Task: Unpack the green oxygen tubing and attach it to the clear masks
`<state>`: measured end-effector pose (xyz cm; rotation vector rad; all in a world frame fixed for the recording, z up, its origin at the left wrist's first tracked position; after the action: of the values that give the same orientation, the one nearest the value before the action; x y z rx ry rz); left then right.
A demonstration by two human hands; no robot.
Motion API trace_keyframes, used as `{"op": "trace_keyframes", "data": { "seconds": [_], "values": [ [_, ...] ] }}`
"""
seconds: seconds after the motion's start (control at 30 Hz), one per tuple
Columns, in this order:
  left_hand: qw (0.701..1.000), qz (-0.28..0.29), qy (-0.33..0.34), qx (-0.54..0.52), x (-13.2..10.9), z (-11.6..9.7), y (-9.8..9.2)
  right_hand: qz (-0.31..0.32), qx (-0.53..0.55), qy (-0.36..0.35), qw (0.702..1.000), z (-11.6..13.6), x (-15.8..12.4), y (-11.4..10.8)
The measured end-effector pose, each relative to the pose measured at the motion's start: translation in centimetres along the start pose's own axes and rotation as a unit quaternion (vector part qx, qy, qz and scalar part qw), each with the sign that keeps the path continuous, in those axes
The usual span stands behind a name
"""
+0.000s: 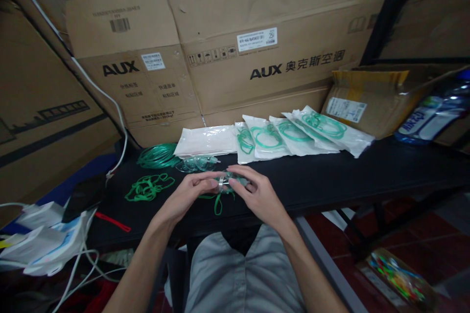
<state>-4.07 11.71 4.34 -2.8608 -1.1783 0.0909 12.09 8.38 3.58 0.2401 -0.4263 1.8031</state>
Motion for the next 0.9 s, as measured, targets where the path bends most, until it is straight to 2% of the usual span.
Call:
{"op": "trace_keyframes", "data": {
  "seconds": [0.27, 0.67, 0.9],
  "values": [
    [0.999, 0.042, 0.017, -0.01, 0.0, 0.0, 0.6, 0.03, 0.013, -0.012, 0.999, 0.9, 0.0, 0.1],
    [0.997, 0.039, 0.053, 0.05, 0.1, -0.3, 0.5, 0.029, 0.027, 0.013, 0.999, 0.5, 0.0, 0.2],
    [0.996, 0.012, 0.051, 0.067, 0.0, -0.5, 0.6, 0.023, -0.088, 0.013, 0.996, 1.2, -0.1, 0.0]
  ]
}}
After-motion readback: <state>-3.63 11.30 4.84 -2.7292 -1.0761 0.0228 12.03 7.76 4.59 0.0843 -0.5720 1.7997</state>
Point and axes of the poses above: each hand's wrist, its own x-axis towards the middle knuckle, its own y-axis out of the palm, z = x × y, the point moved 7 cm from there along x, towards the middle knuckle, and after that the axes turned 14 degrees about z, right-handed, at the moved point
